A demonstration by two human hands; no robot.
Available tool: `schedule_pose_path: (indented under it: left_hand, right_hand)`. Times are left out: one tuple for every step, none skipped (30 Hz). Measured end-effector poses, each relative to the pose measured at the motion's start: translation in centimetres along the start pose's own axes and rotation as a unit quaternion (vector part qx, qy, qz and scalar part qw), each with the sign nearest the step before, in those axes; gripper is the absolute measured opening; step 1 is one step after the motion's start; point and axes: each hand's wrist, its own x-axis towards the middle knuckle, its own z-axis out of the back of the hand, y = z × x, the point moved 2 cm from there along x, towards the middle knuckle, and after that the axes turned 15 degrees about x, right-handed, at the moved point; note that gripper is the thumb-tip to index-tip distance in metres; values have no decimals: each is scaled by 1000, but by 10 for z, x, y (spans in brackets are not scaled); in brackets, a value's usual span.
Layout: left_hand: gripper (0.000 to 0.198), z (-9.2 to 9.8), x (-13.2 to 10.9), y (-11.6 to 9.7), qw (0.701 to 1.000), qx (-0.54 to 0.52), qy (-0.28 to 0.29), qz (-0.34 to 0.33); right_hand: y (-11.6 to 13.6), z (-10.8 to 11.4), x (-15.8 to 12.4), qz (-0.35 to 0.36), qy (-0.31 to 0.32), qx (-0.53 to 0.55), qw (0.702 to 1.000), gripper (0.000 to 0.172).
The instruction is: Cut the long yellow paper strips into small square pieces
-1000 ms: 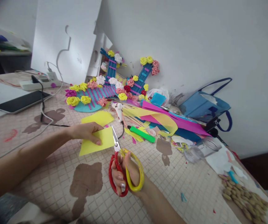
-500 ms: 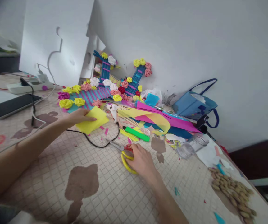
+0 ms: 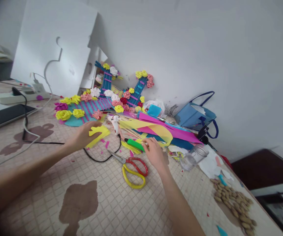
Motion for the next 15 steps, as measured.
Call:
schedule_pose_path:
  left_hand:
    - [30, -1, -2, -3, 1000, -15, 6, -2]
    - [28, -1, -4, -6, 999, -29, 13, -4]
    - [27, -1, -6, -8, 999, -40, 18, -5]
    - [26, -1, -7, -10, 999, -49, 23, -4]
    - [26, -1, -9, -11, 998, -56, 27, -4]
    - [25, -1, -10, -12, 998, -62, 31, -2]
    - [25, -1, -12, -12, 997, -69, 35, -1]
    - [24, -1, -13, -12, 996, -76, 38, 1]
    - [23, -1, -14, -12, 996, -84, 42, 3]
    - [23, -1, -14, -13, 995, -92, 48, 5]
    - [22, 0, -15, -14, 993, -101, 54, 8]
    - [22, 0, -16, -15, 992, -108, 59, 11]
    - [21, 1, -16, -16, 991, -114, 65, 14]
    - [20, 2, -16, -17, 990, -120, 72, 17]
    - [20, 3, -17, -18, 988, -127, 83, 19]
  right_hand:
    - [-6, -1, 12, -29, -17, 52, 998, 16]
    - [-11, -3, 23, -41, -21, 71, 996, 18]
    - [-15, -6, 35, -50, -24, 84, 995, 21]
    - [-20, -10, 46, -62, -27, 98, 993, 25]
    - [-25, -13, 56, -78, -30, 116, 990, 29]
    - [-30, -17, 64, -93, -37, 135, 986, 34]
    - [-34, -20, 72, -108, -44, 155, 981, 37]
    - [-38, -23, 77, -121, -54, 177, 975, 39]
    - [-41, -25, 82, -131, -65, 199, 969, 40]
    - [-44, -27, 85, -140, -77, 220, 962, 40]
    - [-47, -27, 87, -146, -88, 239, 956, 38]
    - [-48, -26, 89, -151, -100, 256, 950, 35]
    - [-50, -24, 89, -153, -112, 272, 943, 32]
    - [-50, -21, 90, -152, -126, 287, 937, 29]
    - [-50, -17, 89, -148, -143, 300, 931, 28]
